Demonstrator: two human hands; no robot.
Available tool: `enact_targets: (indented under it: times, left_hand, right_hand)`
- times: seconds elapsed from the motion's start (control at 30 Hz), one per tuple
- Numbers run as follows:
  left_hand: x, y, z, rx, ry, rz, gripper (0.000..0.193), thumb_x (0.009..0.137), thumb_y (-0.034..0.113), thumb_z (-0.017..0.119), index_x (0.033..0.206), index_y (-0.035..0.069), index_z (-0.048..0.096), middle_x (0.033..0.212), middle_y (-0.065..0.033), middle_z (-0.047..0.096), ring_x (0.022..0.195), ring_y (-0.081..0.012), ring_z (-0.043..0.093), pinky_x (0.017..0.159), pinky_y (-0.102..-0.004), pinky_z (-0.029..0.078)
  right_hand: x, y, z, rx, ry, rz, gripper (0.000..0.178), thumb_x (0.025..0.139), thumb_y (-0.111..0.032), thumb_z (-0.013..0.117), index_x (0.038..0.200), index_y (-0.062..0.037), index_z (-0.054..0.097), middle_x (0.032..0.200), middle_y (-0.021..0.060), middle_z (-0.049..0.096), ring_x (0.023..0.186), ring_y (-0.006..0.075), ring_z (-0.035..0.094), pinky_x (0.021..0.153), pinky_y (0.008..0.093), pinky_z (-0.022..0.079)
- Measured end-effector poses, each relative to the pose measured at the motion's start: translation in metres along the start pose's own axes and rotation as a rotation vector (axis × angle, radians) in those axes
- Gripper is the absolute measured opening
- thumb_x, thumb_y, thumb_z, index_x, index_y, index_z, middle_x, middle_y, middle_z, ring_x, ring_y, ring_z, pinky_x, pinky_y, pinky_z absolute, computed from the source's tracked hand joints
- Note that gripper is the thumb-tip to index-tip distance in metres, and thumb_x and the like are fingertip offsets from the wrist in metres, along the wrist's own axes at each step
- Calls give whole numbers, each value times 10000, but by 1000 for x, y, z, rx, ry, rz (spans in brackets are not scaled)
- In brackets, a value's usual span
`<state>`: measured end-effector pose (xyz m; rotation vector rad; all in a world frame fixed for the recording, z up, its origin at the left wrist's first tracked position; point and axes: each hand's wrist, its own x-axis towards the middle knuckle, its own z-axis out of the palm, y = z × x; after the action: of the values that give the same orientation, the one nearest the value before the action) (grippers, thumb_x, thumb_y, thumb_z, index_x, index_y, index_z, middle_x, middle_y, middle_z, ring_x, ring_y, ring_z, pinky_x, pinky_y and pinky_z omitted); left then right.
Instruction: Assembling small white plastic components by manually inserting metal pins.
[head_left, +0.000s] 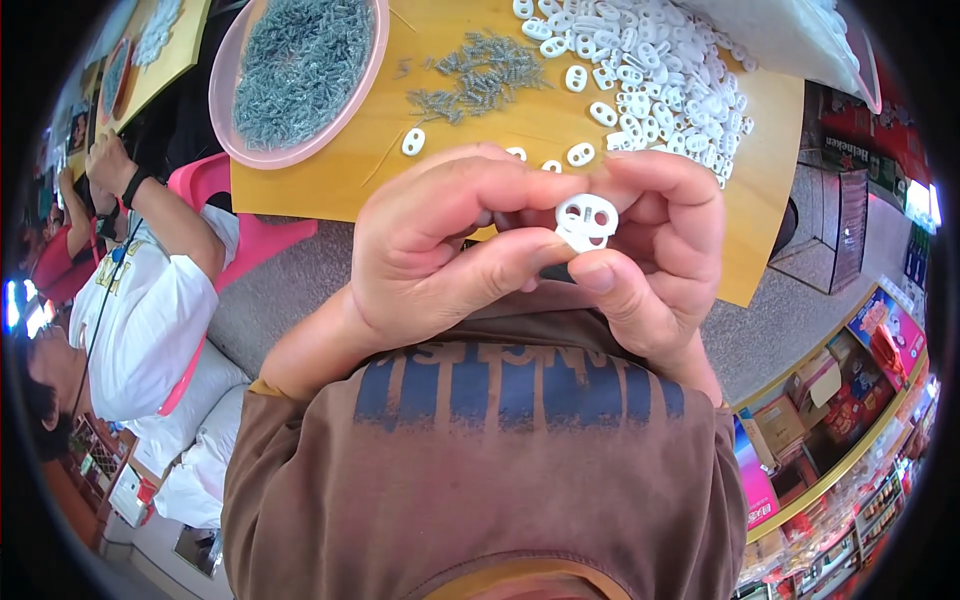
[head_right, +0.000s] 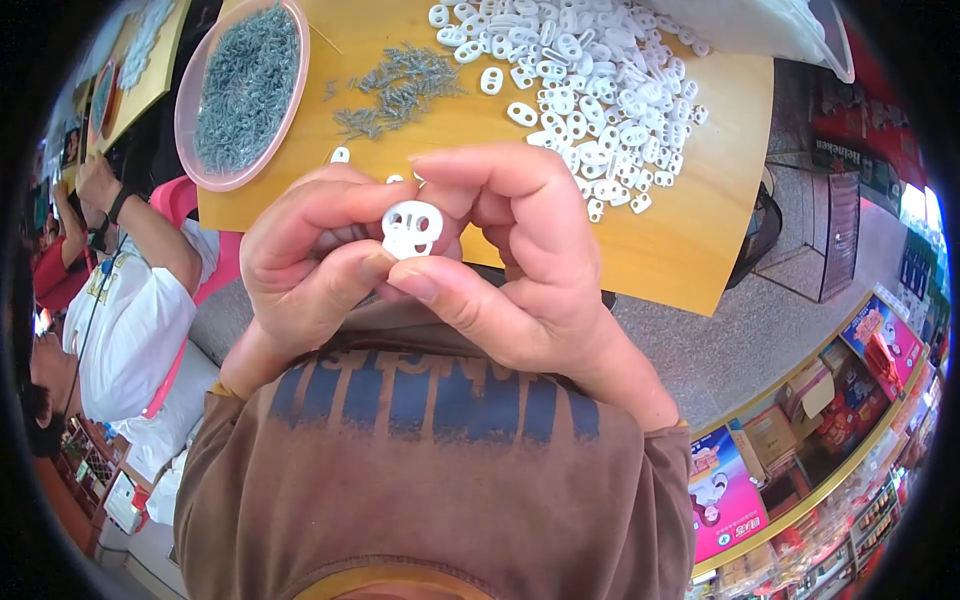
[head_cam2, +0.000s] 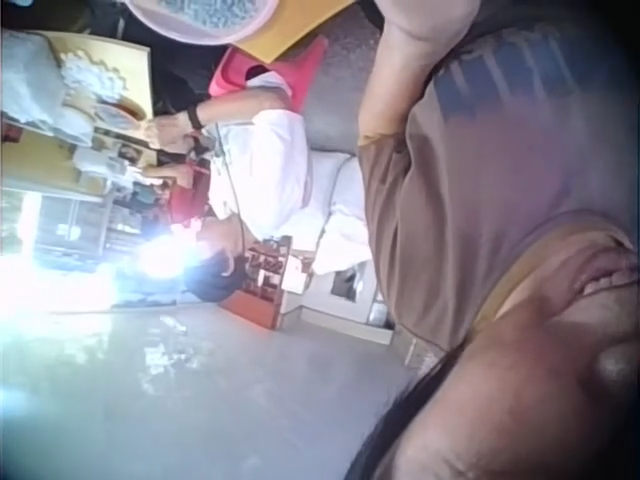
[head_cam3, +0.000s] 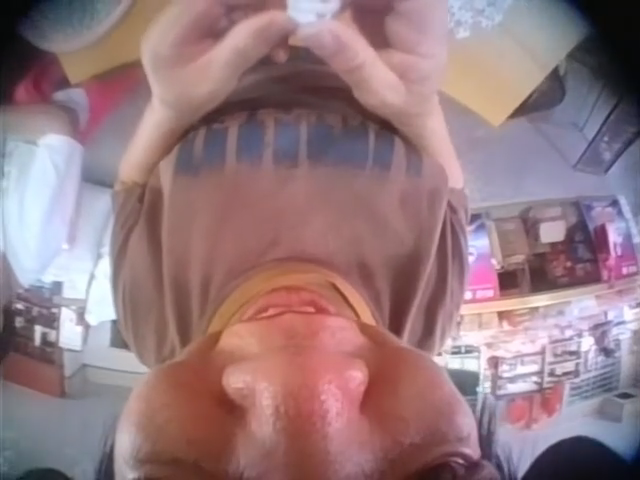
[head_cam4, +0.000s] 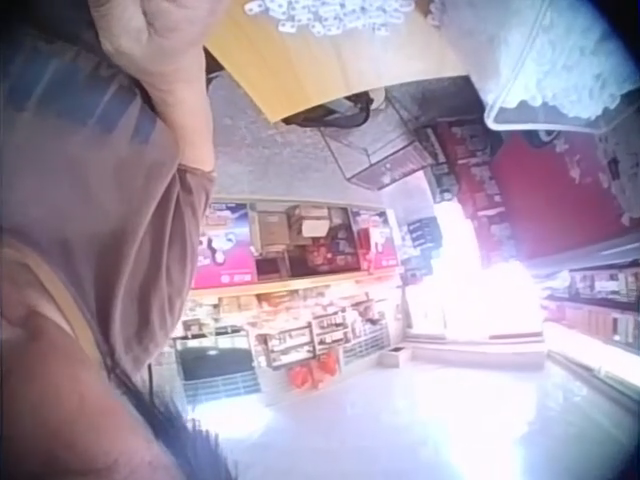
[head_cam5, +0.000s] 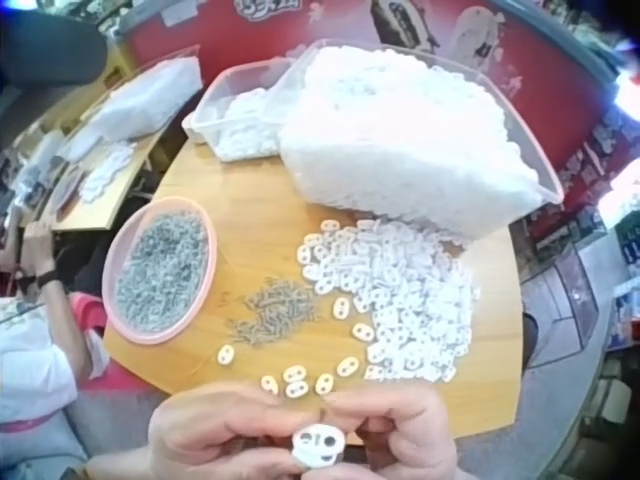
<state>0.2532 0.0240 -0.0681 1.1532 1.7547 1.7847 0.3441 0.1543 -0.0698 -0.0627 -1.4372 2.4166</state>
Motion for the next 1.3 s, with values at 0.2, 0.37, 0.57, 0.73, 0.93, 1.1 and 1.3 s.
enact_targets:
  times: [0.2, 0.37, 0.57, 0.73, 0.93, 1.1, 1.3]
  left_hand:
    - [-3, 6, 0, 12, 20, -57, 266, 710, 53, 655, 960, -1, 581, 696, -56, 563, 603, -132, 535, 532, -230, 414]
    - [-7, 7, 2, 56, 40, 3, 267, 707, 45, 656, 957, -9, 578, 714, -63, 572, 609, -135, 545, 528, -239, 423]
    - [-11, 7, 8, -25, 82, 12, 250, 722, 28, 642, 955, -28, 569, 726, -76, 574, 553, -124, 537, 487, -228, 420]
    - [-11, 5, 9, -26, 80, 34, 228, 739, 25, 627, 951, -31, 564, 720, -80, 571, 511, -109, 525, 460, -216, 407]
    - [-11, 8, 10, 29, 73, 105, 201, 741, 7, 619, 930, -30, 562, 712, -69, 564, 518, -100, 525, 458, -206, 405]
    - [-10, 10, 13, -97, 117, -20, 213, 732, -1, 624, 936, -24, 566, 735, -80, 569, 555, -111, 534, 491, -224, 421]
    - [-11, 5, 10, -46, 94, -26, 254, 706, 5, 647, 945, -22, 566, 735, -75, 568, 624, -132, 534, 551, -227, 418]
  right_hand:
    - [3, 4, -10, -86, -143, -85, 274, 757, 4, 597, 1006, -4, 482, 894, 102, 544, 740, 115, 509, 683, 231, 411]
    - [1, 5, -9, -54, -155, -93, 269, 763, 6, 589, 1008, -7, 481, 903, 109, 546, 754, 125, 532, 680, 243, 423]
    - [2, 7, -12, -47, -222, -128, 258, 771, 12, 575, 1010, -3, 478, 905, 115, 539, 726, 140, 558, 668, 250, 436]
    - [-2, 12, -9, -5, -190, -135, 241, 777, 12, 566, 1001, -2, 479, 889, 113, 524, 704, 136, 560, 640, 243, 444]
    - [-2, 16, -9, -15, -212, -233, 213, 785, 9, 556, 985, -10, 484, 863, 102, 515, 679, 129, 555, 606, 235, 447]
    - [0, 12, -10, -5, -179, -142, 255, 763, 12, 586, 997, -14, 486, 869, 94, 547, 710, 122, 538, 631, 241, 423]
    - [1, 13, -11, 41, -178, -137, 278, 752, 11, 600, 1007, -13, 493, 867, 77, 553, 746, 118, 516, 655, 238, 409]
